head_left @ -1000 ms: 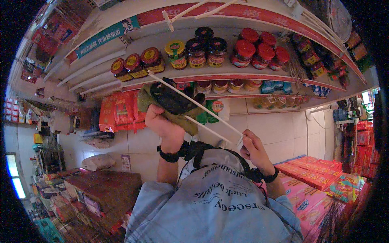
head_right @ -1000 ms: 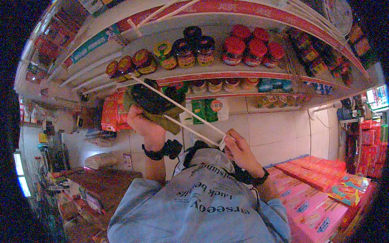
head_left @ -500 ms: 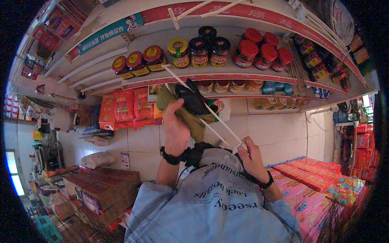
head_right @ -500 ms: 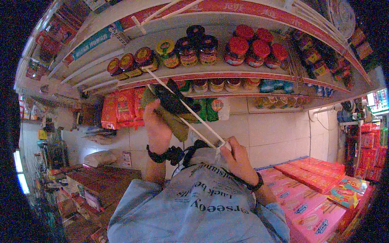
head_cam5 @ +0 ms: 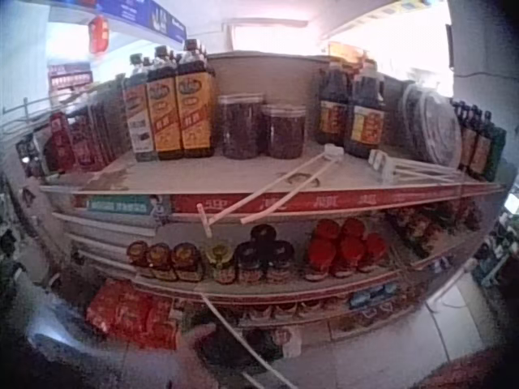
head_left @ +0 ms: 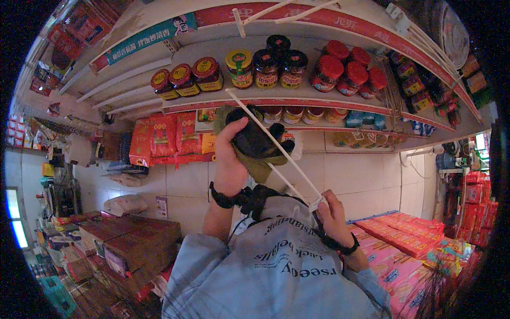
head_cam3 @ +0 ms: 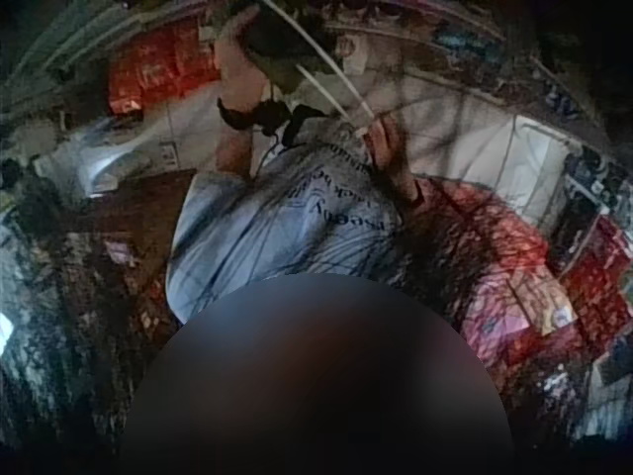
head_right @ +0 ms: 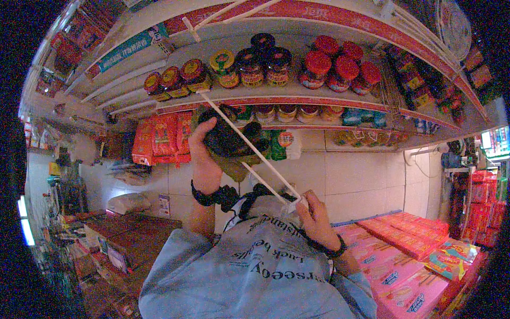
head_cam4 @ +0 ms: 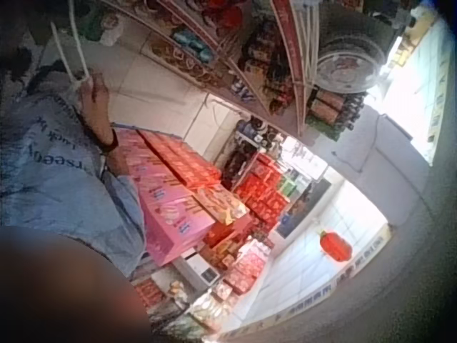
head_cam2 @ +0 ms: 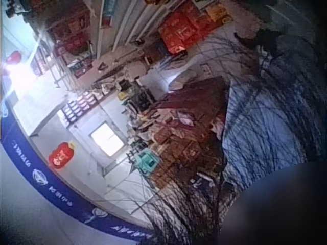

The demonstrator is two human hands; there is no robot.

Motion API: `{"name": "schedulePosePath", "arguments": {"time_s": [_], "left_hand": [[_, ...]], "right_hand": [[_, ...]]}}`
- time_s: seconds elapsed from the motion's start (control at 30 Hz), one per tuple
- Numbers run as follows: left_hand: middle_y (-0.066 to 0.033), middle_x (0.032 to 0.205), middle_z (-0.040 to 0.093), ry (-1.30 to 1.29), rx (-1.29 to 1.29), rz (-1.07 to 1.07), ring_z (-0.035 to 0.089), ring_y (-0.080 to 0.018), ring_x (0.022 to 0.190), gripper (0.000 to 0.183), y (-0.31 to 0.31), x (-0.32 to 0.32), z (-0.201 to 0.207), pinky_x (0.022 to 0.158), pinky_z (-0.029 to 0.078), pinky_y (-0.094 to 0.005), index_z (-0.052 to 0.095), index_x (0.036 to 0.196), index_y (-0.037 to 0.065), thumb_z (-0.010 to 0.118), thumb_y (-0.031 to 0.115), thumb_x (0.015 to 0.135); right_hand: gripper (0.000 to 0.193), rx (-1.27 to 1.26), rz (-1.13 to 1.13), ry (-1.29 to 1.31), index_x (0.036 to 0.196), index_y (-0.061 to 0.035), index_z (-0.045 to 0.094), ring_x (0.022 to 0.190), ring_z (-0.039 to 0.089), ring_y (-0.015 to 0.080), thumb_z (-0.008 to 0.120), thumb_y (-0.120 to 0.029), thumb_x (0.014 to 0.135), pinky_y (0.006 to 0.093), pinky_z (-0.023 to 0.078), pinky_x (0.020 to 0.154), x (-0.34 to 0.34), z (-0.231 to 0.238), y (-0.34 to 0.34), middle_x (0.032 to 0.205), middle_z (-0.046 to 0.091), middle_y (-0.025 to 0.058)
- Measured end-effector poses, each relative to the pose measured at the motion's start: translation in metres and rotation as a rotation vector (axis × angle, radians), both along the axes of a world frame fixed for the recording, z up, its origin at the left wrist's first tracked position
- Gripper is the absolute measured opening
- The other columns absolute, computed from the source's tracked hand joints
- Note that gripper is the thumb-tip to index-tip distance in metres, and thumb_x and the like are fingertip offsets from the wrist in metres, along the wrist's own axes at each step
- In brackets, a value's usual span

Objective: The person repeatedly assembles and disassembles a small white plastic clip with two white rods, using a green cloth to hold the components. The person repeatedly inserts and removes the rods from the clip, handling the parts one at a time.

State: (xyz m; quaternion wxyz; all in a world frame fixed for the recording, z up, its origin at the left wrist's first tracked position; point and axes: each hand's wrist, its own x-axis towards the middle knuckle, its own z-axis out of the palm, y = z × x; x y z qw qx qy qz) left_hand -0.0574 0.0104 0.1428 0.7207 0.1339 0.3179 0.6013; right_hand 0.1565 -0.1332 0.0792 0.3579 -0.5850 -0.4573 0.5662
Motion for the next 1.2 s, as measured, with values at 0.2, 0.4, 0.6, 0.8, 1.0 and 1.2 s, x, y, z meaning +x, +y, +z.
{"name": "schedulePosePath", "arguments": {"time_s": [0.2,0.4,0.6,0.8,1.0,1.2], "left_hand": [[-0.0063,0.085,0.055,0.961,0.609,0.438,0.054,-0.0158,0.082,0.019,-0.004,0.013,-0.043,0.075,0.046,-0.0264,0.052,0.091,0.005,0.051,0.018,0.078],[-0.0069,0.085,0.058,0.429,0.293,0.141,0.057,-0.0192,0.082,0.022,-0.015,0.022,-0.04,0.079,0.046,-0.0329,0.055,0.092,0.004,0.054,0.016,0.073],[-0.0082,0.089,0.058,-0.186,-0.083,-0.181,0.057,-0.0194,0.084,0.023,-0.018,0.038,-0.025,0.08,0.046,-0.0336,0.055,0.095,0.004,0.049,0.013,0.074],[-0.0073,0.084,0.059,0.216,0.073,0.009,0.057,-0.0209,0.078,0.022,0.006,0.015,-0.026,0.074,0.047,-0.0329,0.055,0.09,0.003,0.05,0.014,0.072],[-0.0073,0.081,0.059,0.037,-0.03,0.108,0.058,-0.0203,0.071,0.023,0.023,0.002,-0.008,0.068,0.048,-0.0299,0.055,0.089,0.002,0.053,0.015,0.069],[-0.0094,0.092,0.057,0.89,0.665,0.144,0.054,-0.0185,0.086,0.035,-0.016,0.022,-0.058,0.079,0.042,-0.029,0.054,0.092,-0.001,0.068,0.007,0.06]], "right_hand": [[0.019,0.484,0.01,-0.62,0.086,-0.0018,0.042,0.045,0.038,0.0229,0.053,-0.012,0.075,0.0327,0.031,0.044,-0.006,0.007,-0.004,0.056,0.04,0.0137],[0.025,0.244,0.069,-0.456,0.088,-0.0021,0.043,0.053,0.05,0.0335,0.054,-0.023,0.079,0.0393,0.038,0.048,-0.009,0.017,0.019,0.061,0.051,0.0184],[0.025,0.247,-0.033,-0.385,0.084,-0.003,0.042,0.048,0.049,0.0268,0.052,-0.026,0.081,0.0352,0.036,0.045,-0.027,0.026,0.04,0.055,0.047,0.0146],[0.018,0.233,-0.005,-0.317,0.083,-0.0011,0.045,0.047,0.035,0.0081,0.052,-0.017,0.081,0.0253,0.027,0.041,-0.029,0.02,0.029,0.052,0.039,0.0047],[0.019,0.2,0.039,-0.361,0.084,-0.001,0.044,0.045,0.036,0.0091,0.053,-0.017,0.08,0.0255,0.028,0.041,-0.014,0.019,0.011,0.052,0.039,0.0052],[0.029,0.22,0.045,-0.426,0.09,-0.0037,0.043,0.051,0.053,0.0331,0.056,-0.027,0.079,0.0382,0.039,0.045,-0.024,0.016,0.029,0.058,0.052,0.0169]]}}
